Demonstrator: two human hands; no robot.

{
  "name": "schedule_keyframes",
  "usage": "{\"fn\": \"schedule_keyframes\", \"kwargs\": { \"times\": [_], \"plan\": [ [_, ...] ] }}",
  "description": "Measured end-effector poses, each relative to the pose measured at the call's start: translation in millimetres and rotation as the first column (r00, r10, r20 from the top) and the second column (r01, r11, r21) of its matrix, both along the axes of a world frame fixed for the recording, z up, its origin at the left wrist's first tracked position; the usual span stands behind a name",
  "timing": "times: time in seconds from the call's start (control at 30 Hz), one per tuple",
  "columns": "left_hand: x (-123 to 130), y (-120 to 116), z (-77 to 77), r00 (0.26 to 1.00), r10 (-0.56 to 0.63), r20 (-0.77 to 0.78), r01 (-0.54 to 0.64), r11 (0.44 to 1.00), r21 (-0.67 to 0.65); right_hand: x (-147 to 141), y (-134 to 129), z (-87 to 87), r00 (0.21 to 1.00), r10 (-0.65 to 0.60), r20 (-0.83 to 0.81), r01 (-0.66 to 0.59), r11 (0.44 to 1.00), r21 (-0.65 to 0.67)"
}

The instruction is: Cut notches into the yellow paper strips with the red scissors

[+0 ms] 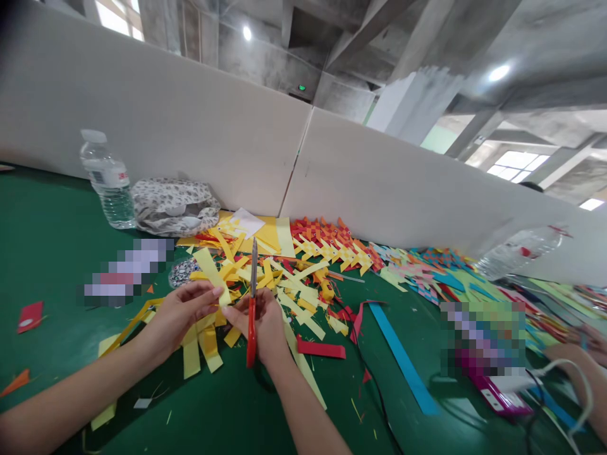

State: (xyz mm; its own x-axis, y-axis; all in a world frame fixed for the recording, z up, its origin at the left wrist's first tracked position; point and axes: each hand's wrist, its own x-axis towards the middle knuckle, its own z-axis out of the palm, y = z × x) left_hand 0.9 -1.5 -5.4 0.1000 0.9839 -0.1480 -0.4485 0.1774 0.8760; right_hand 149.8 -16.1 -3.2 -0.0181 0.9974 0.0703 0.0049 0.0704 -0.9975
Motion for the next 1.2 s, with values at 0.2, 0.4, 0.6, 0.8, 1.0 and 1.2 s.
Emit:
{"fn": "schedule_keyframes", "kwargs": {
  "times": [0.2, 0.4, 0.6, 0.8, 1.0, 1.2],
  "plan": [
    [2, -3, 3.2, 0.997, -0.066, -0.027, 0.065, 0.998, -0.017, -2, -1, 2.9, 0.992, 0.006, -0.126, -0.01, 1.0, -0.027],
    [1, -4, 4.4, 0.995, -0.094, -0.043, 0.094, 0.996, 0.0, -1, 1, 0.2, 0.993, -0.01, -0.116, 0.009, 1.0, -0.011],
    [2, -5, 5.9, 0.996, -0.086, -0.032, 0.086, 0.996, -0.007, -2, 1, -3.4, 0.989, -0.006, -0.145, 0.008, 1.0, 0.015],
    [3, -5, 4.2, 0.996, -0.088, -0.02, 0.088, 0.996, -0.013, -1, 2, -6.6, 0.995, 0.0, -0.103, 0.004, 0.999, 0.04],
    [-1, -3, 2.3, 0.997, -0.071, -0.01, 0.072, 0.996, 0.049, -4, -2, 3.4, 0.983, -0.034, -0.179, 0.029, 0.999, -0.03],
    [-6, -3, 8.2, 0.967, -0.185, -0.175, 0.228, 0.933, 0.277, -3, -5, 10.8, 0.968, -0.017, -0.25, -0.011, 0.994, -0.109]
  ]
}}
